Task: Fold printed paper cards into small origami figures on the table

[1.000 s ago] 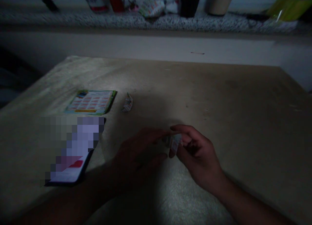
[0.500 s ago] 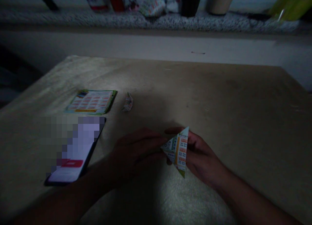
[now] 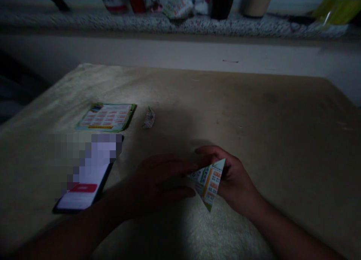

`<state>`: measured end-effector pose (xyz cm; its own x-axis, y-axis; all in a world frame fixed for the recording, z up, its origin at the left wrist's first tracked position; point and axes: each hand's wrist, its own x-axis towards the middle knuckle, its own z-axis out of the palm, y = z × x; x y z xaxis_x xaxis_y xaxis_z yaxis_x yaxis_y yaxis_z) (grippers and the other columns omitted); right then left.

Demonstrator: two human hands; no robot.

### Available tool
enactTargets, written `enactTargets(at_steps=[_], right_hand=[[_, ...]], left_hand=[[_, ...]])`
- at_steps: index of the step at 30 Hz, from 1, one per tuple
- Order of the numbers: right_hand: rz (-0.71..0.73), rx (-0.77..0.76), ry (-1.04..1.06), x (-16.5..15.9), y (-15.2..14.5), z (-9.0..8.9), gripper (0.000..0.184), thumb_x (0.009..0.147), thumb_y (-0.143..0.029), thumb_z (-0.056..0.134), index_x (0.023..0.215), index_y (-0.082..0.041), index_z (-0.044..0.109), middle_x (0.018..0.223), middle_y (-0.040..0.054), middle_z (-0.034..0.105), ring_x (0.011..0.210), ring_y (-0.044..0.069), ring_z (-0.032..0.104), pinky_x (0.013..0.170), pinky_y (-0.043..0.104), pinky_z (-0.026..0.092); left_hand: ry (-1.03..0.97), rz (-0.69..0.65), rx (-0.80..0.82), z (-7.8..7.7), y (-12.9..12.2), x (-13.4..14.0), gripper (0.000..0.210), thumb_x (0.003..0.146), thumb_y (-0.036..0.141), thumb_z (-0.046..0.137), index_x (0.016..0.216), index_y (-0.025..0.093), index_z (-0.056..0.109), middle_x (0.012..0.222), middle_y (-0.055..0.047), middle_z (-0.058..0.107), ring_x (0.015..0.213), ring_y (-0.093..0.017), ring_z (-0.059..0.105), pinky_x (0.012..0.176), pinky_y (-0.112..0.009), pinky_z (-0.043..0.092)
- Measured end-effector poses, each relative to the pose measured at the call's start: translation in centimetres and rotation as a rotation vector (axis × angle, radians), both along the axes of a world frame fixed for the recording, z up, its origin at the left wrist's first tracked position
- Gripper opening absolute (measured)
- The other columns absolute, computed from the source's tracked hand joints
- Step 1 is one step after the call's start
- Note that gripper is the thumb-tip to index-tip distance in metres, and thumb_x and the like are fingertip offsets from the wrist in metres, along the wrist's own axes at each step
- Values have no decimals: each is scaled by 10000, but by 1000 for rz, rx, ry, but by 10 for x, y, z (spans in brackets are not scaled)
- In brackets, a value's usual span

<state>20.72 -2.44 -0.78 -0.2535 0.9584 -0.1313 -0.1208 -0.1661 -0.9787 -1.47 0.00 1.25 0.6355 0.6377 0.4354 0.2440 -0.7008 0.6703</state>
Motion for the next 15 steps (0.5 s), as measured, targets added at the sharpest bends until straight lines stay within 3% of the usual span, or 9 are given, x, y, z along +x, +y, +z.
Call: enactTargets(at_steps=[4, 7, 10, 15], right_hand=[[86, -175, 145, 1, 1, 0, 533, 727, -411, 882, 1184, -250, 661, 795, 4, 746, 580, 156, 719, 554, 263, 607], [121, -223, 161, 1, 0, -1, 545, 731, -363, 889, 1210, -261, 649, 812, -4, 744, 584, 145, 717, 572, 258, 611], [99, -151, 102, 1, -2, -3, 520, 724, -256, 899, 1192, -273, 674, 857, -9, 727, 646, 121, 702, 585, 208, 581], [-41, 39, 66, -4, -3, -4, 322, 845, -271, 801, 1151, -290, 706, 875, 3, 696, 765, 130, 685, 643, 211, 555]], left_hand=[[-26, 20, 57, -4, -2, 1, 306, 970, 325, 645, 1244, 190, 645, 1154, -78, 763, 978, -162, 746, 858, -281, 608], [-44, -2, 27, -3, -1, 2, 284, 954, 300, 669, 1194, 149, 678, 1149, -97, 768, 971, -166, 747, 847, -267, 600], [-38, -30, -198, 1, 0, 2, 285, 907, 282, 732, 1162, 155, 720, 1037, -67, 795, 849, -151, 746, 782, -242, 582], [-60, -11, -758, 7, 2, 4, 178, 857, 279, 778, 1008, 188, 798, 886, -16, 807, 760, -137, 723, 694, -214, 529]])
